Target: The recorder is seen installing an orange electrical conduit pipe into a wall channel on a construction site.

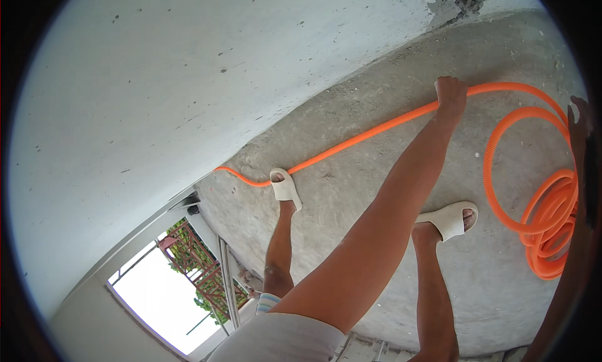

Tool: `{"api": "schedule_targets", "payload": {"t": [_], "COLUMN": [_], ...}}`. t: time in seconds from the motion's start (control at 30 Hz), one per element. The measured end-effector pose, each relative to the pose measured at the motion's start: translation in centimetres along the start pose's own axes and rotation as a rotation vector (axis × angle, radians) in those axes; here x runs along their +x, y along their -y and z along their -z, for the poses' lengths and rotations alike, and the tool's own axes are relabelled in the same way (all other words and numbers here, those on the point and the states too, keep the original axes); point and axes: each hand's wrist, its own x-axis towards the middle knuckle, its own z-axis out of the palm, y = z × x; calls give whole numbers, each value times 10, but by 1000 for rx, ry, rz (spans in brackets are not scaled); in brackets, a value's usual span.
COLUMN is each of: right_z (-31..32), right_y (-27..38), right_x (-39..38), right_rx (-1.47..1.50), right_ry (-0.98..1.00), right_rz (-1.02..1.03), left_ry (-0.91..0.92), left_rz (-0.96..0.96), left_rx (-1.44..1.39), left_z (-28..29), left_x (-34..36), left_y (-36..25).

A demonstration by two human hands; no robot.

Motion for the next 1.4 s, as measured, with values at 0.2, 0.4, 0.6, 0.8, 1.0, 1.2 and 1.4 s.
{"api": "schedule_targets", "payload": {"t": [0.2,0.4,0.6,0.8,1.0,1.2,1.4], "right_z": [-83,-95,-12,-3,-43,-72,-91], "right_y": [77,36,-48,-103,-121,-115,-96], "right_x": [-14,-14,-17,-16,-10,-25,-35], "right_rx": [-153,-230,-267,-574,-558,-248,-271], "right_ry": [430,630,384,293,246,15,-36], "right_rz": [220,-211,-309,-263,-342,-542,-520], "left_ry": [98,26,48,52,115,149,149], "left_rz": [-11,-80,-57,-108,-136,-114,-118], "left_rx": [53,40,76,104,164,182,251], "left_z": [2,2,11,14,11,14,16], "left_x": [1,-4,-6,0,4,2,2], "left_y": [-6,-2,-4,-8,-8,-9,-13]}}
